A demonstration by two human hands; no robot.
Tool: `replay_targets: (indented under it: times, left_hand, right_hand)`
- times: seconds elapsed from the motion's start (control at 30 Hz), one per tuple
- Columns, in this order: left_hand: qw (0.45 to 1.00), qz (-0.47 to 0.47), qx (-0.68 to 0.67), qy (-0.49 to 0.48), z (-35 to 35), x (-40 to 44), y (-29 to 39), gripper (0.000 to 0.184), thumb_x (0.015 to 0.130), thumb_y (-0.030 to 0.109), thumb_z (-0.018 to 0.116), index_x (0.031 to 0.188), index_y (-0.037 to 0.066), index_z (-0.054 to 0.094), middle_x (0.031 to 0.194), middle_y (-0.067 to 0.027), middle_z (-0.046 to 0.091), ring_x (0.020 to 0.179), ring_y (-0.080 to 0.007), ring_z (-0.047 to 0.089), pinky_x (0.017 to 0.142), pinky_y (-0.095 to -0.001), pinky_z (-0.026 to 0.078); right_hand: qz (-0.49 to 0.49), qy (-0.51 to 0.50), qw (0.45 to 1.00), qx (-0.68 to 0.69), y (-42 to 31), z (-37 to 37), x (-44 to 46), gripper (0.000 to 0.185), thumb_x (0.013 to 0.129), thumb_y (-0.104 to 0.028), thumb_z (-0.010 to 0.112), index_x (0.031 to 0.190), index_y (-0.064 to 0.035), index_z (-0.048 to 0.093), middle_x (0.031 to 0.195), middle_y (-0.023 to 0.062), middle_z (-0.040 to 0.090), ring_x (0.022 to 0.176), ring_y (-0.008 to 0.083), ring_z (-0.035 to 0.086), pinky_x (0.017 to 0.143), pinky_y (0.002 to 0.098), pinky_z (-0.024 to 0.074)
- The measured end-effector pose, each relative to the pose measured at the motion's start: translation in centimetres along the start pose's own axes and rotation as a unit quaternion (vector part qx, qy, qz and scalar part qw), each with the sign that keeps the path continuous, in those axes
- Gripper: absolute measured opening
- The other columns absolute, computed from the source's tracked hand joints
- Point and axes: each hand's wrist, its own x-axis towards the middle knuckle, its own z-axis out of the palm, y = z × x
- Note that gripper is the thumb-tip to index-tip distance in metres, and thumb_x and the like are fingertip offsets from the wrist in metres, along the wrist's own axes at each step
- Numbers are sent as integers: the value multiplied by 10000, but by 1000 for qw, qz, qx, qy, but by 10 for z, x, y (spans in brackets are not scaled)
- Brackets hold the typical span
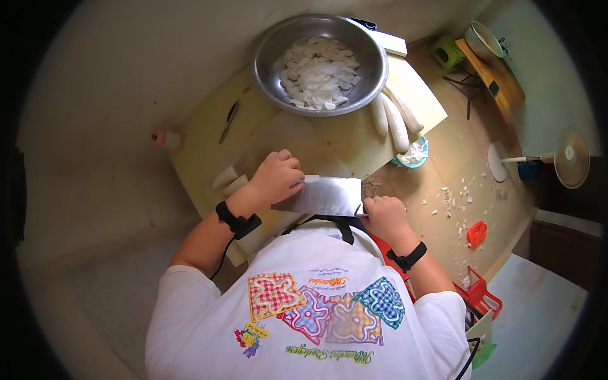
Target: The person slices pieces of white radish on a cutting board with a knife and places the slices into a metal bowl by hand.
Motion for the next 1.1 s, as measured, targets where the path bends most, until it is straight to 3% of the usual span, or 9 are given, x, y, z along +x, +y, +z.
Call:
replay_targets:
  times: [0.13,0.57,0.67,0.73,0.77,0.83,0.9,1.03,1.1]
  left_hand:
    - [997,13,18,-74,4,12,8,125,743,264,723,798,155,754,865,0,637,966,-211,551,845,-367,440]
    - [987,109,107,-51,26,37,20,119,721,234,660,662,146,714,784,14,624,893,-197,551,775,-343,433]
    - [995,72,57,-35,23,47,14,125,734,229,664,668,138,716,782,2,636,871,-206,563,750,-349,444]
    - [998,3,-67,10,14,64,5,144,747,235,671,699,113,729,809,-8,676,847,-242,586,739,-385,475]
    - [994,-10,-101,43,7,77,-3,158,793,228,680,743,94,746,818,-29,696,843,-217,615,735,-374,498]
    - [917,-178,-348,78,3,106,-29,194,853,239,683,844,58,751,796,-52,687,881,-168,617,751,-332,498]
    - [832,-209,-451,245,9,131,-66,249,925,230,679,1027,4,708,869,-31,673,866,-87,589,751,-236,471]
    - [819,-237,-390,347,15,116,-104,321,930,233,683,1135,-13,659,928,-48,668,835,-105,593,734,-259,484]
    - [891,-244,-274,267,25,73,-101,300,900,211,680,1116,3,664,991,-116,652,799,-178,603,718,-322,499]
  right_hand:
    - [-1,37,999,1,0,-3,-16,253,655,-240,780,740,-116,576,688,70,615,661,272,633,607,405,494]
    - [-7,60,998,-7,9,2,-45,260,662,-251,777,736,-126,561,685,61,610,656,264,628,594,395,491]
    - [1,45,999,5,10,2,-47,256,664,-255,776,726,-123,566,693,64,616,664,267,634,598,400,499]
    - [9,33,999,9,14,1,-48,252,665,-254,775,721,-120,568,699,66,620,672,270,639,602,403,505]
    - [14,21,1000,12,16,2,-49,244,666,-246,772,723,-118,573,696,67,623,674,274,642,605,404,510]
    - [23,3,1000,12,18,5,-50,209,668,-227,759,717,-116,589,684,73,629,673,277,651,611,405,522]
    - [20,5,1000,14,22,11,-54,202,670,-227,755,710,-116,592,677,75,629,663,276,649,607,408,521]
    - [41,-1,999,20,24,19,-62,182,677,-228,743,706,-115,603,671,86,638,661,278,655,601,412,524]
    - [49,-4,998,30,26,23,-60,177,679,-226,739,715,-112,609,671,93,641,665,287,659,603,414,528]
